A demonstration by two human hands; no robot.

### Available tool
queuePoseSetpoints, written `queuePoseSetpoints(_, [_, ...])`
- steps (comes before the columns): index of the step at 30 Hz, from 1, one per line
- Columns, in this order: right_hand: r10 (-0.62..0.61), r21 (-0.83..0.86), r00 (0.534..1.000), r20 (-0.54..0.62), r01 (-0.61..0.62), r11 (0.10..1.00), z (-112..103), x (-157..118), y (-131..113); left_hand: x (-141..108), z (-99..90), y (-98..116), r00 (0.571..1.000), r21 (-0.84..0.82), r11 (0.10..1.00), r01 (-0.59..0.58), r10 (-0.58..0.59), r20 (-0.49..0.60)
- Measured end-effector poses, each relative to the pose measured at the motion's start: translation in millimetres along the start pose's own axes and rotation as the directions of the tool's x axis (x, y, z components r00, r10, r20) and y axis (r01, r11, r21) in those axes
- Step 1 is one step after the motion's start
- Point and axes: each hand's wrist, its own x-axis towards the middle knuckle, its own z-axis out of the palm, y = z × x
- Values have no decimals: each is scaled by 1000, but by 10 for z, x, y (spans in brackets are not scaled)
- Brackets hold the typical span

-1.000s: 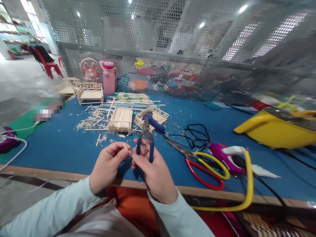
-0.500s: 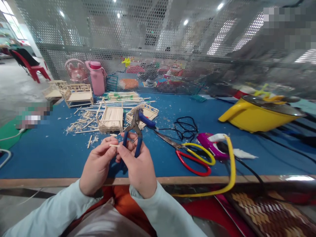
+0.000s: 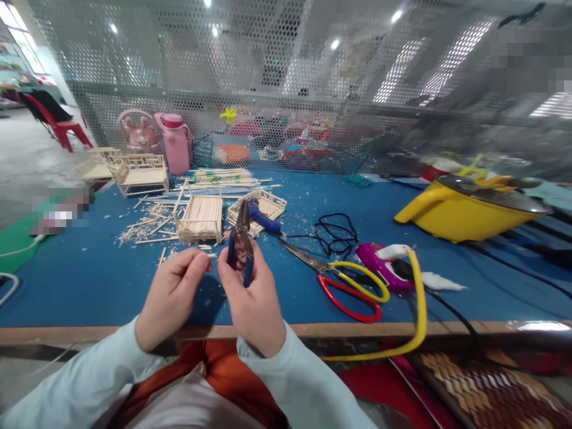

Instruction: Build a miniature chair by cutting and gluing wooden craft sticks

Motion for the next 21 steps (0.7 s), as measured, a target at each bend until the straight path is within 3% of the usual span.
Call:
queuePoseSetpoints(4, [103,-16,986,130,-102,995,-12,-28,34,131,-57,66,997,-64,998,1,-6,-76])
queuePoseSetpoints(9, [88,-137,970,228,-58,989,-24,-68,14,196,-50,97,996,-70,997,-26,20,-86])
queuePoseSetpoints(21, [76,-176,968,240,-34,984,-76,-71,67,165,-23,69,989,-26,996,-89,85,-120])
